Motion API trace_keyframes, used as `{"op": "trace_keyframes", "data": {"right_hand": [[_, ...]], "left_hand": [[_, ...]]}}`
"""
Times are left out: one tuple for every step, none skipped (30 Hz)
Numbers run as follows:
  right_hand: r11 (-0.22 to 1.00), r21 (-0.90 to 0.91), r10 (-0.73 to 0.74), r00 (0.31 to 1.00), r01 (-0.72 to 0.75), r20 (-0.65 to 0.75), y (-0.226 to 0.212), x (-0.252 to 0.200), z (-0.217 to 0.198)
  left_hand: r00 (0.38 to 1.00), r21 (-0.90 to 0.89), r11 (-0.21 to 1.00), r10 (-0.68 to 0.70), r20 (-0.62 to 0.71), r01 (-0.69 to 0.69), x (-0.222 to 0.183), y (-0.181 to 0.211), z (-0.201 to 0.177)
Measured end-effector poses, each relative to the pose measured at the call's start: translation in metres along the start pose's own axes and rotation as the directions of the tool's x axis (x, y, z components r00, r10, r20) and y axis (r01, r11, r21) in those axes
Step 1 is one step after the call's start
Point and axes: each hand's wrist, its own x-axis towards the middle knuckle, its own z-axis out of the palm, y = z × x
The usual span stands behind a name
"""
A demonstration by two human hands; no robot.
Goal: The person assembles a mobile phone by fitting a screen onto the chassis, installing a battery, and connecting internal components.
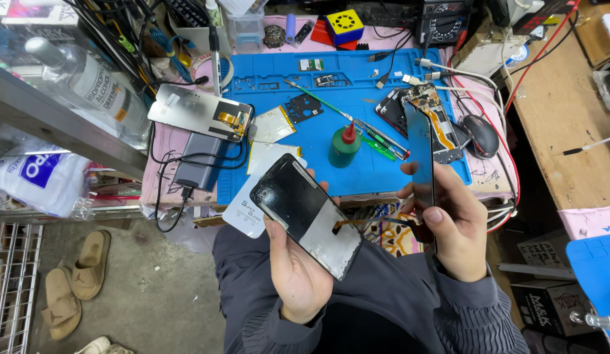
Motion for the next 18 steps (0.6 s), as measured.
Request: {"op": "trace_keyframes", "data": {"right_hand": [[1.0,0.001,-0.009,1.0,0.009,0.003,0.001,-0.002,-0.002],[1.0,0.003,-0.006,1.0,0.006,0.014,0.002,-0.004,-0.004],[1.0,0.005,-0.005,1.0,0.005,0.025,0.002,-0.005,-0.005],[1.0,0.007,-0.004,0.999,0.004,0.037,0.002,-0.006,-0.006],[0.999,0.027,-0.041,0.998,0.039,0.057,0.002,-0.006,-0.006],[0.996,0.047,-0.077,0.994,0.074,0.077,0.002,-0.006,-0.004],[0.992,0.069,-0.112,0.989,0.106,0.097,0.002,-0.006,-0.002],[0.994,0.034,-0.111,0.988,0.108,0.111,0.0,-0.006,-0.001],[0.994,-0.002,-0.106,0.987,0.107,0.125,-0.004,-0.007,0.0],[0.994,-0.037,-0.101,0.985,0.107,0.138,-0.007,-0.007,0.0],[0.992,-0.073,-0.091,0.985,0.102,0.144,-0.01,-0.006,0.001],[0.989,-0.109,-0.081,0.985,0.098,0.15,-0.014,-0.005,0.002],[0.985,-0.144,-0.071,0.985,0.094,0.156,-0.018,-0.004,0.002],[0.966,-0.231,-0.077,0.985,0.112,0.156,-0.022,-0.005,0.002],[0.939,-0.317,-0.086,0.984,0.132,0.157,-0.027,-0.004,0.002],[0.904,-0.4,-0.094,0.983,0.151,0.159,-0.031,-0.003,0.002],[0.893,-0.425,-0.079,0.982,0.147,0.173,-0.035,-0.003,0.001],[0.882,-0.448,-0.064,0.98,0.144,0.188,-0.039,-0.001,0.0]], "left_hand": [[1.0,0.018,1.0,0.005,0.002,-0.005,-0.001,0.0,-0.001],[1.0,0.037,0.999,0.01,0.003,-0.01,-0.001,-0.001,-0.002],[1.0,0.054,0.998,0.016,0.007,-0.016,-0.001,-0.001,-0.002],[1.0,0.055,0.998,0.018,0.024,-0.019,-0.001,-0.003,-0.003],[0.999,0.056,0.998,0.022,0.04,-0.024,-0.001,-0.004,-0.004],[0.998,0.057,0.998,0.025,0.057,-0.028,-0.001,-0.006,-0.006],[0.997,0.063,0.997,0.031,0.077,-0.036,-0.002,-0.008,-0.008],[0.995,0.07,0.997,0.037,0.096,-0.044,-0.002,-0.011,-0.011],[0.993,0.076,0.996,0.041,0.113,-0.05,-0.003,-0.014,-0.014],[0.991,0.095,0.994,0.051,0.126,-0.063,-0.004,-0.018,-0.018],[0.988,0.113,0.991,0.059,0.142,-0.075,-0.003,-0.022,-0.021],[0.985,0.132,0.987,0.067,0.158,-0.088,-0.003,-0.025,-0.025],[0.981,0.176,0.978,0.081,0.174,-0.112,-0.002,-0.027,-0.029],[0.977,0.218,0.966,0.094,0.191,-0.135,-0.002,-0.029,-0.032],[0.971,0.259,0.952,0.108,0.211,-0.162,-0.001,-0.031,-0.035],[0.968,0.268,0.947,0.115,0.224,-0.175,0.001,-0.032,-0.037],[0.964,0.279,0.942,0.122,0.235,-0.188,0.001,-0.033,-0.038],[0.961,0.29,0.936,0.129,0.246,-0.2,0.002,-0.034,-0.04]]}}
